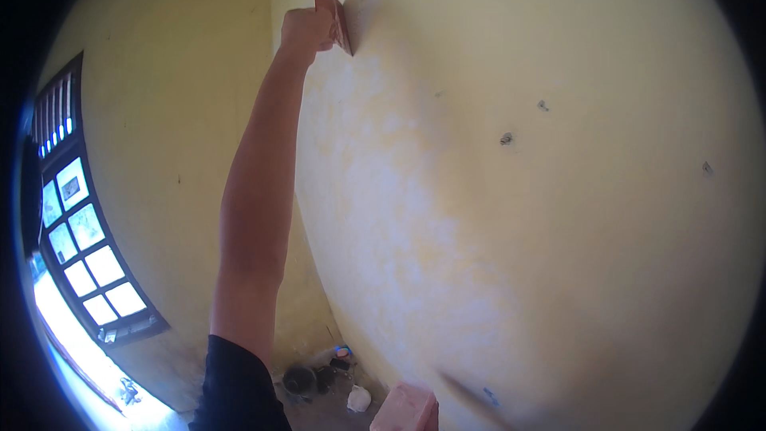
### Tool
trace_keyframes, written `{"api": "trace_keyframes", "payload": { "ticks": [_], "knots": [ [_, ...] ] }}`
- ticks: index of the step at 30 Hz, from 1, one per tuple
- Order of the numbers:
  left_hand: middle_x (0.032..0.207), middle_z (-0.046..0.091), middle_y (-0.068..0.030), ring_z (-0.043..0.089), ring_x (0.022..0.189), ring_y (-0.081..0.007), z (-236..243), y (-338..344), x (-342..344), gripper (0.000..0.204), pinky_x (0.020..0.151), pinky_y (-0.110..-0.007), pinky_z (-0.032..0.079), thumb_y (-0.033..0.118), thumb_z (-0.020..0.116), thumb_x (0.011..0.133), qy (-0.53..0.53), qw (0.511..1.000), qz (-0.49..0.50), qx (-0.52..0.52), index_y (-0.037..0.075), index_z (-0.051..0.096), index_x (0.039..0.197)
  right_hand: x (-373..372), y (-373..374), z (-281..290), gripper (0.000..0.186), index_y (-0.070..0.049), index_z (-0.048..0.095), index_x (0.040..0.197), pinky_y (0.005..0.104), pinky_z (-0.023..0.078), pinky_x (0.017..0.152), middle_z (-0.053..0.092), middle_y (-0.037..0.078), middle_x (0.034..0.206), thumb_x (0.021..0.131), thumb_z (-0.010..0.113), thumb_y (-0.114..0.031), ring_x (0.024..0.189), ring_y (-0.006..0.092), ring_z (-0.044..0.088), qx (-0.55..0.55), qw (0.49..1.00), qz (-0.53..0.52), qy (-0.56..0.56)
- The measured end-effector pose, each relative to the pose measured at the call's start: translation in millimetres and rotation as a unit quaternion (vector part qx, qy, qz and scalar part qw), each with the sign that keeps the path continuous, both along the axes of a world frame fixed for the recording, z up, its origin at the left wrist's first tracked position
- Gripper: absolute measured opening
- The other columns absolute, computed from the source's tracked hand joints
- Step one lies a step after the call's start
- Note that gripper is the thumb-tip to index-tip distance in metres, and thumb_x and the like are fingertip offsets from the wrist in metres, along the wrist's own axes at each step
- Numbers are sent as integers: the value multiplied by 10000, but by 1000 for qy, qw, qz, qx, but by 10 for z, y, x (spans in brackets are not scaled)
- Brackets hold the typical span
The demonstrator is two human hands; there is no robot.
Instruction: The person uses a red putty knife to scoop white plaster from a pink container and applies it to a yellow wall. They repeatedly spread the material over the surface, smoothing it out to cover imperfections and small holes.
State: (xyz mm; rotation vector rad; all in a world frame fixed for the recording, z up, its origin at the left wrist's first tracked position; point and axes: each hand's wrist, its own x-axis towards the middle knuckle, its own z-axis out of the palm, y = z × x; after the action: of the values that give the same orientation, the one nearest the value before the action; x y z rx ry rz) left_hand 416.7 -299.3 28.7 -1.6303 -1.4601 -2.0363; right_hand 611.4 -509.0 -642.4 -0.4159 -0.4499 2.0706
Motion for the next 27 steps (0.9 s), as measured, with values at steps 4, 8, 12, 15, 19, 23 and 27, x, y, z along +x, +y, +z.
{"api": "trace_keyframes", "payload": {
  "ticks": [4, 8, 12, 15, 19, 23, 27],
  "knots": [
    [520, 486, -16, 442, 479, -101, 57, -89, 258, 374, 443, -290, 340, 220, 575, 869, 48, 993, -79, 78, 18, 542, 556, 93, 26, -125, 653, -150, 491, 1410, 480, 480, 1003, 601, 53, 1291, 989, 350, -629, 1177, 253, 590, 2, 999, -2, 48],
    [568, 528, -14, 458, 495, -90, -5, -340, 511, 168, 490, -272, 380, 88, 538, 752, 84, 988, -84, 102, 11, 687, 755, 186, 72, -260, 635, -138, 503, 1400, 450, 501, 982, 624, 48, 1257, 1001, 357, -610, 1143, 237, 611, 12, 995, -3, 98],
    [692, 635, -40, 565, 570, -102, -105, -605, 649, 302, 553, -257, 475, 92, 560, 773, 117, 986, -44, 110, 20, 748, 998, 256, 114, -392, 616, -126, 515, 1390, 420, 523, 961, 647, 43, 1223, 1014, 364, -591, 1110, 220, 632, 20, 989, 14, 146],
    [863, 698, -70, 654, 722, -127, -105, -685, 592, 302, 670, -260, 578, 92, 580, 839, 80, 988, -89, 101, -2, 711, 1094, 300, -107, -23, 525, -163, 486, 1419, 412, 491, 997, 601, 28, 1296, 1004, 456, -483, 1173, 206, 584, 77, 992, -24, 96],
    [984, 682, -93, 686, 864, -170, -73, -706, 507, 250, 805, -308, 629, 59, 547, 917, -44, 966, -247, 56, -34, 636, 1132, 403, -671, 857, 554, -222, 407, 1493, 399, 423, 1079, 505, 7, 1454, 984, 619, -278, 1313, 180, 483, 182, 976, -119, 5],
    [979, 660, -101, 694, 891, -212, 80, -500, 59, 180, 782, -340, 643, 27, 530, 932, -144, 918, -361, 74, -36, 603, 1083, 443, -462, 177, 984, -214, 212, 1575, 439, 392, 1100, 348, 41, 1573, 797, 801, -88, 1373, 239, 427, 91, 990, -81, 78],
    [932, 700, -142, 707, 841, -264, 408, -272, -290, 215, 726, -384, 628, 140, 544, 959, -147, 948, -236, 152, -20, 656, 1049, 452, -416, 219, 1001, -255, 125, 1590, 464, 385, 1114, 283, 58, 1606, 832, 778, -263, 1403, 260, 400, 212, 975, -56, 23]
  ]
}}
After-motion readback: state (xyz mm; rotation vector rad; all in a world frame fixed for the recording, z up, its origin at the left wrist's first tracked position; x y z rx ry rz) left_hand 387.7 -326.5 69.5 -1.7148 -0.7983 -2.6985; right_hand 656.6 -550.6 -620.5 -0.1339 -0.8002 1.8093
